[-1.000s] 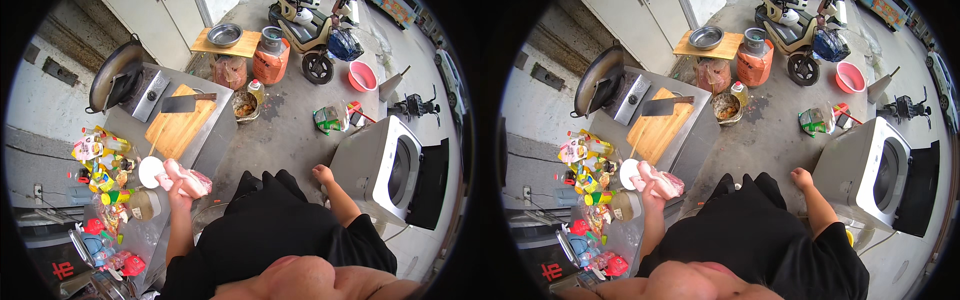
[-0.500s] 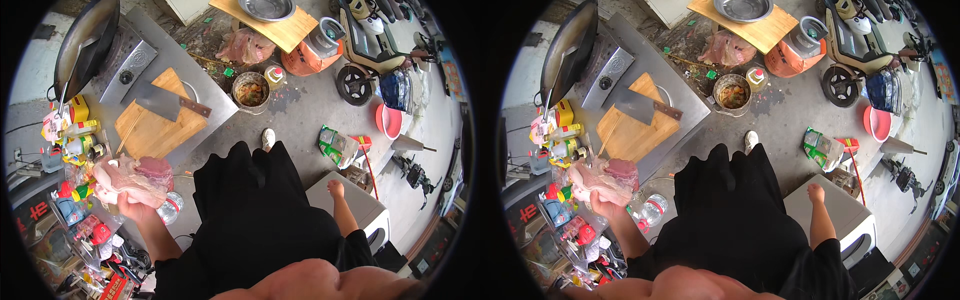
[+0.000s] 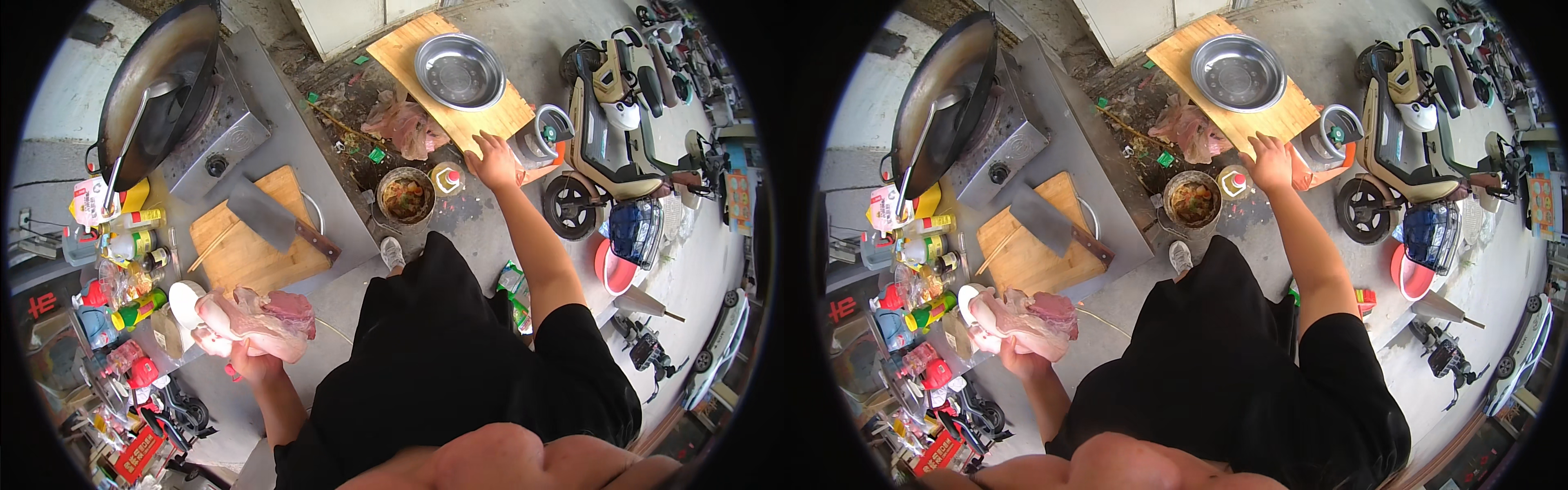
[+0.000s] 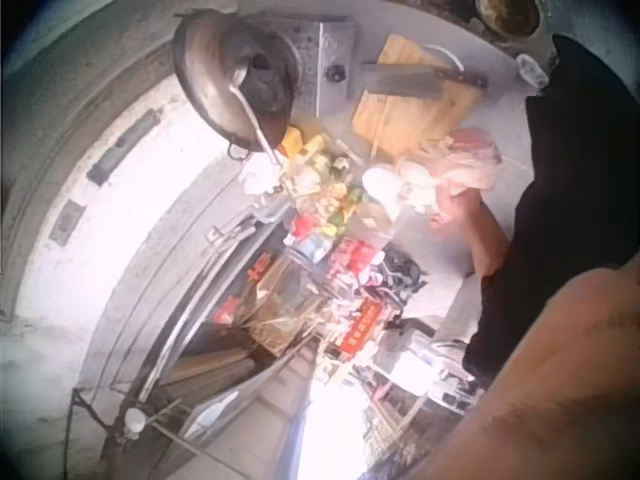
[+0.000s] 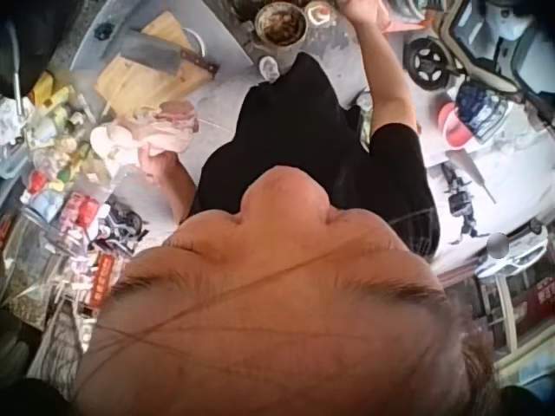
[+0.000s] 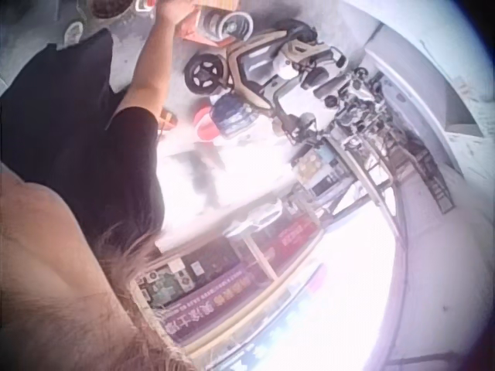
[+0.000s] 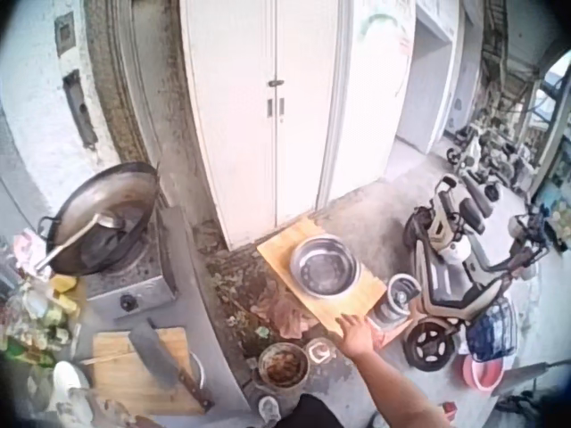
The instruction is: The person retrieves a piece of pork belly from a refrigerated display case, cuts it into smaller pieces on a cutting board using a cleaver, and then washes the meat in a sink. The person also washes the cutting board and knife.
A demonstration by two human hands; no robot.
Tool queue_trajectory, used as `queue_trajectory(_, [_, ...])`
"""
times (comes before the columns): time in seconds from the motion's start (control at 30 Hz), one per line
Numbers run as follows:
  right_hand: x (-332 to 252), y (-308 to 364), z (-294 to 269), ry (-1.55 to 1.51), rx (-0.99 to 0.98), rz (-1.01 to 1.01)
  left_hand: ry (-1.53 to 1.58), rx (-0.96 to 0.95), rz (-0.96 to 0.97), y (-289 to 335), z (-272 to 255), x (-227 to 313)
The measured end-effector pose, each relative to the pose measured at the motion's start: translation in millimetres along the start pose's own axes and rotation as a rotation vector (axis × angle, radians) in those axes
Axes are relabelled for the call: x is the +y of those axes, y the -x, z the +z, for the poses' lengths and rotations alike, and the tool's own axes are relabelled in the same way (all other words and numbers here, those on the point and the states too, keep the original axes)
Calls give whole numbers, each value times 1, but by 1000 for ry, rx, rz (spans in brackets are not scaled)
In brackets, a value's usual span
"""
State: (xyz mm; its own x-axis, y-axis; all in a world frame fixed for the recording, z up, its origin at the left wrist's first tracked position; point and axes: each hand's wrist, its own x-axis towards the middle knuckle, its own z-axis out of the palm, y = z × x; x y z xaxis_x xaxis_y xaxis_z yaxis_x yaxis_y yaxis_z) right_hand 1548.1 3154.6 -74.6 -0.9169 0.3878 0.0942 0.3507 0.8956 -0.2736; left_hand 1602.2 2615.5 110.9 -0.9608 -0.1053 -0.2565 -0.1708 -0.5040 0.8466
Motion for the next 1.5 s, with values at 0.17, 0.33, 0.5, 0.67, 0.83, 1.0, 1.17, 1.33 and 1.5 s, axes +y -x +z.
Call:
queue_trajectory(0.17, [2, -88, 33, 223, -92, 26, -65, 138, -34, 40, 20, -4])
queue_trajectory(0.33, [13, -112, 35, 268, -170, -215, 33, 358, -13, 89, 45, -23])
queue_trajectory(0.5, [33, -122, 40, 178, 58, -511, 15, 457, 40, 119, 81, -57])
queue_trajectory(0.67, [39, -132, 37, 104, 156, -576, 95, 503, 83, 143, 104, -82])
queue_trajectory(0.83, [12, -141, -11, -96, 302, -455, 199, 522, 186, 190, 94, -84])
queue_trajectory(1.0, [-53, -111, -83, -639, 171, -439, 378, 656, 432, 243, 63, -69])
queue_trajectory(1.17, [-229, -25, -151, -1329, -330, -375, 585, 774, 589, 331, -19, -78])
queue_trajectory(1.33, [-415, 140, -146, -1325, -660, -774, 644, 920, 745, 435, -97, -70])
queue_trajectory(1.5, [-572, 325, -107, -890, -430, -1642, 657, 1170, 897, 512, -164, -47])
